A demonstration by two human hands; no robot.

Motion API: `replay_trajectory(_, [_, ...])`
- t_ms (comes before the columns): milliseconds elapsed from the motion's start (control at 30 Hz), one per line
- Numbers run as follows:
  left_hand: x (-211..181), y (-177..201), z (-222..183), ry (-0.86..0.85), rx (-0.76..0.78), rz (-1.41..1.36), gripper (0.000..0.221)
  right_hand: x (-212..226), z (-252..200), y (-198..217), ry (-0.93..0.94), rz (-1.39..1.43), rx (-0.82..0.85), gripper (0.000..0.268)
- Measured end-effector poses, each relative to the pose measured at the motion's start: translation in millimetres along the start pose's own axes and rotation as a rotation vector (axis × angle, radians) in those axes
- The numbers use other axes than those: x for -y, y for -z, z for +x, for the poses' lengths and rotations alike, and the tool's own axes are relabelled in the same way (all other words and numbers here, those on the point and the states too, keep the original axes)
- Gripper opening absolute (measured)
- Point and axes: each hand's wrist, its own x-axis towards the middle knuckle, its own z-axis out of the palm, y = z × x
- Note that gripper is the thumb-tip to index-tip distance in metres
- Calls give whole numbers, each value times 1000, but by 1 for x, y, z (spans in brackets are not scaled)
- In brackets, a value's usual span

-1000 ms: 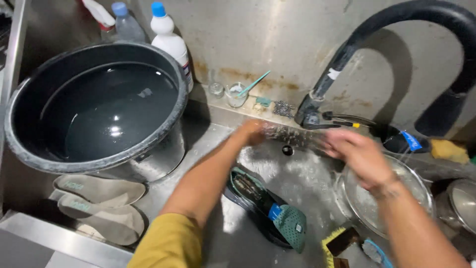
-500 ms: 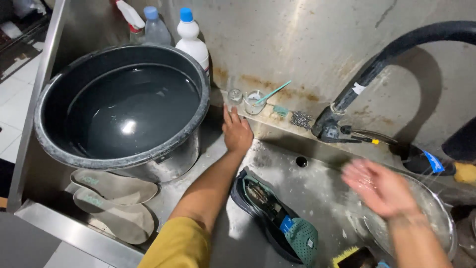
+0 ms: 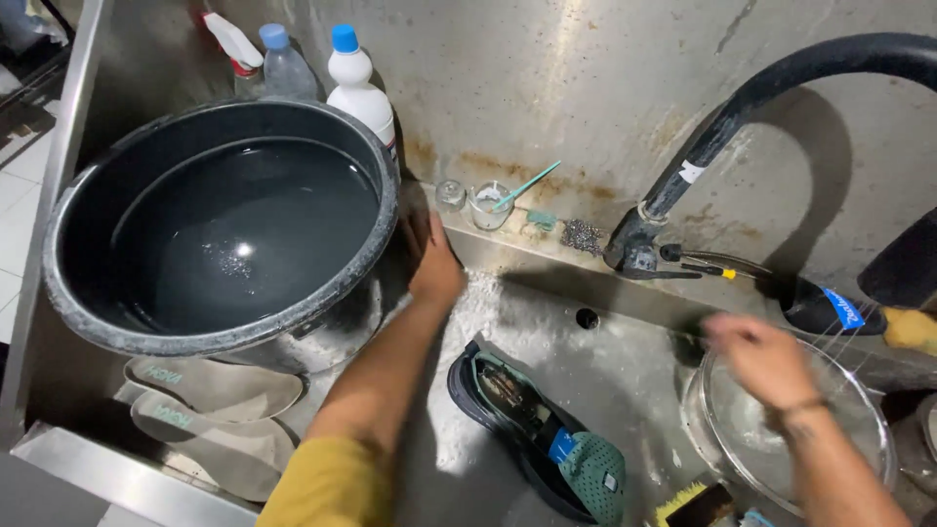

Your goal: The person is cleaning a black shoe by scrubbing it with a brush and soapy water in a sink, then rinsing it under a faucet.

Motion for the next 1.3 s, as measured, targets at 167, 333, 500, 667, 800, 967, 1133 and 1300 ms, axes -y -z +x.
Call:
replay_trajectory(167, [-18,38,-37,-439,425,-258,31,-350,89,-11,-522,-651,107,49])
replay_trajectory(333, [-18,13,-20,-668,413,-374,47,-147,45,-23,-704,884,-136,25])
replay_trajectory(500, [-69,-5,-15,-733,771,-465,51,63,-12,-15,-125,1287,245,28])
replay_trajectory(667, [-67,-170,-16,-868,921,-13,32,104,-21,-14,-14,870,223,31])
replay_trajectory(800, [-10,13,31,205,1050,-175,48,7,-19,11,-256,171,97,28])
replay_trajectory(967, [30,-53,6,268,-160,-333,56,-334,86,-28,-480,-591,100,68])
replay_trajectory(1133, [-12,25,11,192,436,-404,84,-90,26,-20,-825,981,-45,15])
replay_trajectory(1300, [-49,67,-20,56,299,-353,78,160,-43,-18,-278,1027,230,26])
